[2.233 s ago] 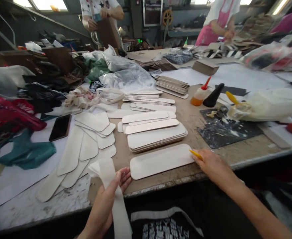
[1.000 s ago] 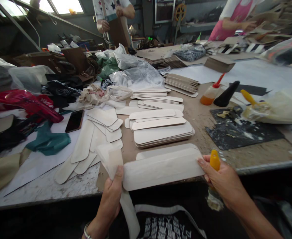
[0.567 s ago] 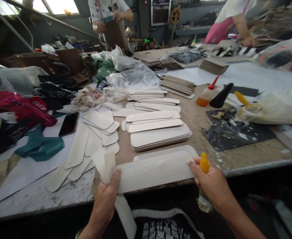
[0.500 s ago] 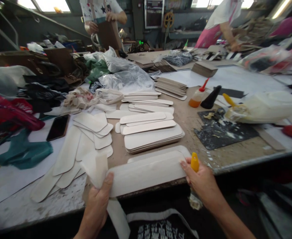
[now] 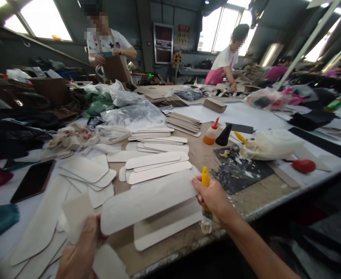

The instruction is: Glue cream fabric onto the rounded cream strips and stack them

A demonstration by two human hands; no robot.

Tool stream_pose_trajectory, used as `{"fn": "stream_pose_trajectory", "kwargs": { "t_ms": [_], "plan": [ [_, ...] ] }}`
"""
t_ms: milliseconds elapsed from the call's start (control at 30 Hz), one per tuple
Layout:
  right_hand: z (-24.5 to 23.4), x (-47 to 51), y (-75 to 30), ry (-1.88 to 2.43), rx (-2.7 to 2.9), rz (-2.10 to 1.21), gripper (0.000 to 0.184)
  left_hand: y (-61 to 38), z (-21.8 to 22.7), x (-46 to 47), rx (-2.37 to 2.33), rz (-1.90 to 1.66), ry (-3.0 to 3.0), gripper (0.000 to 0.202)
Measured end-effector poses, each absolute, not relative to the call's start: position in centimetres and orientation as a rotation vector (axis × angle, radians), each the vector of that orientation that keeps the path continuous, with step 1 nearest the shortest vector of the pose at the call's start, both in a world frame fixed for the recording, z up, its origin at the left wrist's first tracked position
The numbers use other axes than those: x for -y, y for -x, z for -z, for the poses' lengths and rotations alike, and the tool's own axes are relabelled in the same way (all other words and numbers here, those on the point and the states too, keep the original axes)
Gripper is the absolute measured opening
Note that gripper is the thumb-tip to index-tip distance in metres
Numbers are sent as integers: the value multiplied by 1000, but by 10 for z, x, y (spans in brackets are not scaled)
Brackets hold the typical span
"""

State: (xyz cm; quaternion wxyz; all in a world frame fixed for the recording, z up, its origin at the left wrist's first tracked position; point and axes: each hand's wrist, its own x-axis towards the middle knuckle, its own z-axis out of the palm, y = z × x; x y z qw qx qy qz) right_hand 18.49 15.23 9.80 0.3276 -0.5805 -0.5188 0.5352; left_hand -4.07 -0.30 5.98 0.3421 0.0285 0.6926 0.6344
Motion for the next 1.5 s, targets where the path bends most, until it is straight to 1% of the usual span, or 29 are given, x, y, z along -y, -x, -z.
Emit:
{"fn": "stream_pose_trajectory", "kwargs": {
  "t_ms": [67, 100, 167, 233, 267, 333, 433, 633, 700, 867, 1000, 1167, 1267, 1400, 1500],
  "plan": [
    [-106, -179, -178, 1544, 1527, -1244, 37, 45, -60, 0, -1840, -1739, -239, 51],
    [-109, -191, -176, 1575, 1609, -1149, 33, 46, -56, 2, -1901, -1711, -326, 51],
    [-111, -209, -178, 1636, 1716, -973, 27, 48, -42, 10, -2048, -1518, -468, 50],
    [-109, -215, -185, 1681, 1732, -868, 22, 46, -24, 21, -2100, -1317, -680, 43],
    [-107, -215, -190, 1708, 1760, -802, 22, 43, -17, 26, -2090, -1271, -814, 38],
    [-101, -210, -200, 1761, 1883, -645, 28, 38, -8, 33, -2048, -1293, -1098, 31],
    [-92, -201, -211, 1803, 2138, -434, 34, 33, -11, 29, -2046, -1382, -1403, 29],
    [-85, -189, -218, 1781, 2309, -364, 28, 40, -20, 10, -1960, -1276, -1772, 27],
    [-85, -188, -219, 1796, 2353, -350, 30, 40, -17, 7, -1997, -1307, -1716, 28],
    [-85, -201, -213, 1830, 2441, -273, 32, 46, -15, -15, -2002, -1369, -1354, 32],
    [-89, -217, -196, 1733, 2541, -209, 28, 58, -24, -40, -2013, -1463, -1157, 37],
    [-96, -234, -174, 1562, 2736, -159, 28, 71, -35, -58, -1893, -1376, -1011, 47],
    [-101, -249, -164, 1519, 2818, -125, 24, 79, -42, -71, -1840, -1436, -932, 51],
    [-110, -272, -154, 1481, 2877, -106, 27, 91, -51, -99, -1757, -1510, -817, 58],
    [-115, -287, -149, 1434, 2913, -130, 24, 96, -58, -118, -1710, -1520, -730, 62]
  ]
}}
